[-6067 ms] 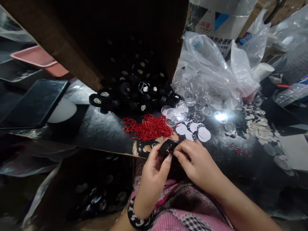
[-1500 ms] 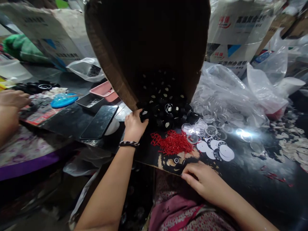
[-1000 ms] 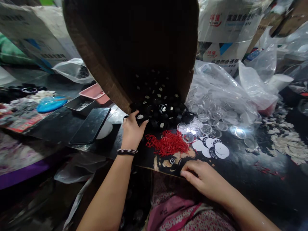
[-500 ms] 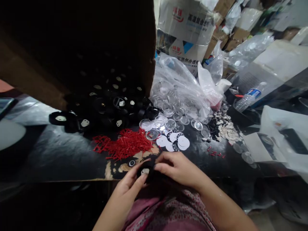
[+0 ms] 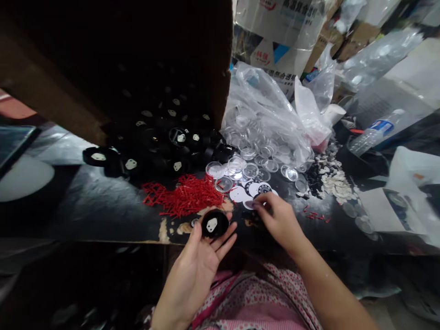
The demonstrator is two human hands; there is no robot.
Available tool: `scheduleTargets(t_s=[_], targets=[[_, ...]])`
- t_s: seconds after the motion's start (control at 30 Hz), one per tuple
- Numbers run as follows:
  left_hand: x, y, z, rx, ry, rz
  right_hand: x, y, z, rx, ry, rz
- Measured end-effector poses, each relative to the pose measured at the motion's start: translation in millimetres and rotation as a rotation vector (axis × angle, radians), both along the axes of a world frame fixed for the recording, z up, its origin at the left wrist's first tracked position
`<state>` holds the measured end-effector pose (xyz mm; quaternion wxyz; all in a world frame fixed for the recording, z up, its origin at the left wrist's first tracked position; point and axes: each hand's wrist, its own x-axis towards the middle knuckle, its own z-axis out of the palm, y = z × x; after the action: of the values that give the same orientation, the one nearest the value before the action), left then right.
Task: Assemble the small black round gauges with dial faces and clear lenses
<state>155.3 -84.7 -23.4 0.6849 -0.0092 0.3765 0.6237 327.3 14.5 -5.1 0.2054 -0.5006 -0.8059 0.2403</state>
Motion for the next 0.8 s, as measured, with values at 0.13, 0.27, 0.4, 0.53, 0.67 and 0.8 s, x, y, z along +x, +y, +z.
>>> scheduleTargets(t_s=[0.13, 0.27, 0.4, 0.53, 0.67, 0.8], targets=[[1, 4, 6.5, 0.065, 0.005, 0.064, -24, -21, 3.6, -0.017, 0.143, 0.322], [3, 0, 7.4, 0.095, 0.061, 0.124, -32, -26, 0.1, -0.142, 0.268, 0.211], [3, -3, 1.9, 0.066, 0.141, 0.148, -33, -25, 6.7, -0.256, 0.313, 0.069], [6, -2, 0.5, 0.059, 0.183, 0.109, -37, -26, 21.2, -0.241, 0.408, 0.1], [12, -3, 2.0, 0.012, 0.231, 0.049, -46, -26, 24.9, -0.226, 0.383, 0.066], [11, -6, -4.3, 0.028, 0.307, -0.019, -47, -23, 22.4, -0.329, 0.325, 0.035]])
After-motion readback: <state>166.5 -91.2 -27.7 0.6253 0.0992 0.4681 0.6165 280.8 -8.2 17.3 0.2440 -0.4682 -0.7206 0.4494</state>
